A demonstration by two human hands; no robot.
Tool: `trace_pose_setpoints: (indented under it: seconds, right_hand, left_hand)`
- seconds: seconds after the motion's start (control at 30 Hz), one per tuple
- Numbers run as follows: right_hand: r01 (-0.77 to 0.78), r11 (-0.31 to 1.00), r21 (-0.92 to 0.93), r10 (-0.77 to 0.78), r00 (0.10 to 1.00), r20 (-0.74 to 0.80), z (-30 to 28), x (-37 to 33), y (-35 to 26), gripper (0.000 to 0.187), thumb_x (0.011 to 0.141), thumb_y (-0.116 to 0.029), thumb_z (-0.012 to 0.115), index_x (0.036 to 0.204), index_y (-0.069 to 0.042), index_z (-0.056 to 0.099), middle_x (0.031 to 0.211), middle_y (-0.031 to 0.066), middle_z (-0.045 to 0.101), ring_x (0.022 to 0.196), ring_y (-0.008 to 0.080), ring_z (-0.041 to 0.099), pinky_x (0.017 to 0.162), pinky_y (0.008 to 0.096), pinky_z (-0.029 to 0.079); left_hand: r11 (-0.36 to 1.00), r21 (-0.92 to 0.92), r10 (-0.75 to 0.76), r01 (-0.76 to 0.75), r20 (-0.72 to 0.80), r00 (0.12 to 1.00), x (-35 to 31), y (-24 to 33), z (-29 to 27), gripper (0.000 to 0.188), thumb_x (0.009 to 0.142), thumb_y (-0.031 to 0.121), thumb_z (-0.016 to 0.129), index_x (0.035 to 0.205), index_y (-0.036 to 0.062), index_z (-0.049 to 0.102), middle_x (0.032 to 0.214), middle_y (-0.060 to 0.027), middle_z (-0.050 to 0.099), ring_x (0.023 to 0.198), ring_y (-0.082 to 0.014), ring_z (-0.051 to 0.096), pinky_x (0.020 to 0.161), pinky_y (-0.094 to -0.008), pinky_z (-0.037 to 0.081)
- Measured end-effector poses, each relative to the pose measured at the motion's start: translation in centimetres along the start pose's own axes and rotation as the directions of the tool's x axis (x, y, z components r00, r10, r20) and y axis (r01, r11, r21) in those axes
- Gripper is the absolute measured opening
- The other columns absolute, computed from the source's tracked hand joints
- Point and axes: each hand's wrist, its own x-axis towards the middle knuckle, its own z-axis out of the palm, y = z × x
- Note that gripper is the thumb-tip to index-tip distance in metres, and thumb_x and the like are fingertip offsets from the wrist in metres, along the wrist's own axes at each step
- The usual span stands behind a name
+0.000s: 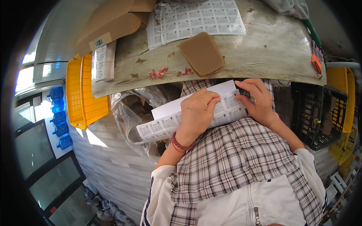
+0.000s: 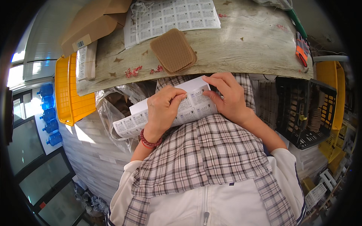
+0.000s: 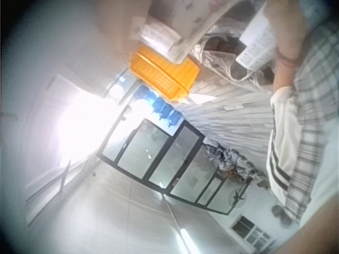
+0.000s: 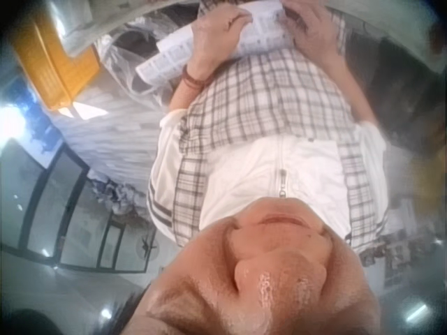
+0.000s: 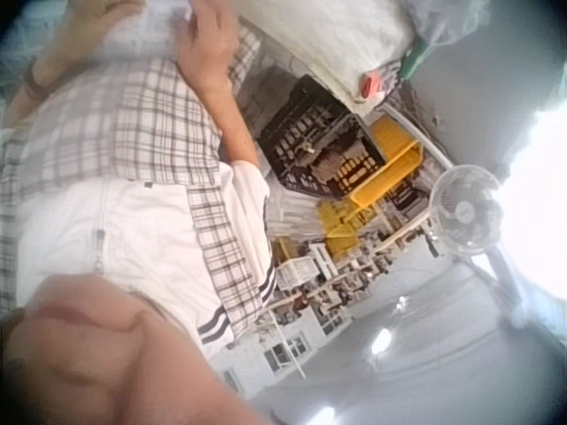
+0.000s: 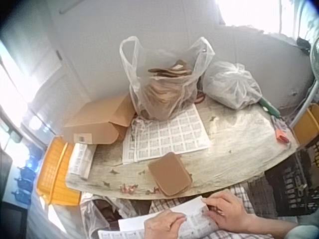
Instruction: The person repeatedly peels small labels from a roll and affixes them onto brown cardboard pieces on a workbench. They handle the cardboard and label roll by hand, stacking labeled pieces as they work.
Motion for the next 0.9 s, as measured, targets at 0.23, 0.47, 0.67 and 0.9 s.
trace_pose_setpoints:
  seconds: [0.23,0.47,0.67,0.9]
  right_hand:
    - [0.117,0.990,-0.074,-0.112,0.991,0.069,0.0,-1.0,1.2,0.026,0.076,-0.002,0.082,0.101,-0.007,0.078,0.097,0.0086,0.070,0.082,0.0228,0.065,0.066,0.0311,0.054]
    - [0.182,0.979,-0.090,-0.179,0.983,0.039,0.1,-0.3,0.8,0.017,0.076,-0.002,0.081,0.092,-0.007,0.076,0.092,0.0066,0.070,0.078,0.0231,0.066,0.064,0.0319,0.054]
    - [0.003,0.999,0.052,-0.005,0.999,0.054,0.9,-0.6,1.3,0.015,0.079,-0.001,0.079,0.090,-0.005,0.071,0.095,0.0088,0.068,0.080,0.0250,0.065,0.067,0.0331,0.055]
    - [0.339,0.935,-0.103,-0.345,0.938,-0.046,1.3,0.2,2.0,0.014,0.076,0.002,0.075,0.086,-0.006,0.068,0.094,0.0075,0.066,0.086,0.0261,0.065,0.076,0.0384,0.057]
  left_hand:
    - [1.000,0.020,0.006,-0.007,0.007,1.000,0.1,0.0,-0.2,0.005,0.088,0.009,0.072,0.086,0.0046,0.073,0.076,-0.0082,0.065,0.068,-0.0263,0.065,0.061,-0.0360,0.050]
    - [0.999,0.045,0.020,-0.020,-0.002,1.000,0.2,0.0,-0.2,0.005,0.088,0.009,0.072,0.086,0.0052,0.073,0.076,-0.0080,0.065,0.068,-0.0272,0.065,0.061,-0.0367,0.050]
    - [0.999,0.049,-0.006,0.006,0.012,1.000,0.3,0.3,-0.4,0.006,0.089,0.011,0.071,0.086,0.0055,0.072,0.075,-0.0079,0.064,0.069,-0.0274,0.066,0.061,-0.0369,0.050]
    - [0.993,-0.008,-0.117,0.118,0.063,0.991,1.0,-0.2,-0.6,0.006,0.087,0.004,0.072,0.090,0.0004,0.075,0.079,-0.0099,0.070,0.068,-0.0185,0.066,0.063,-0.0304,0.050]
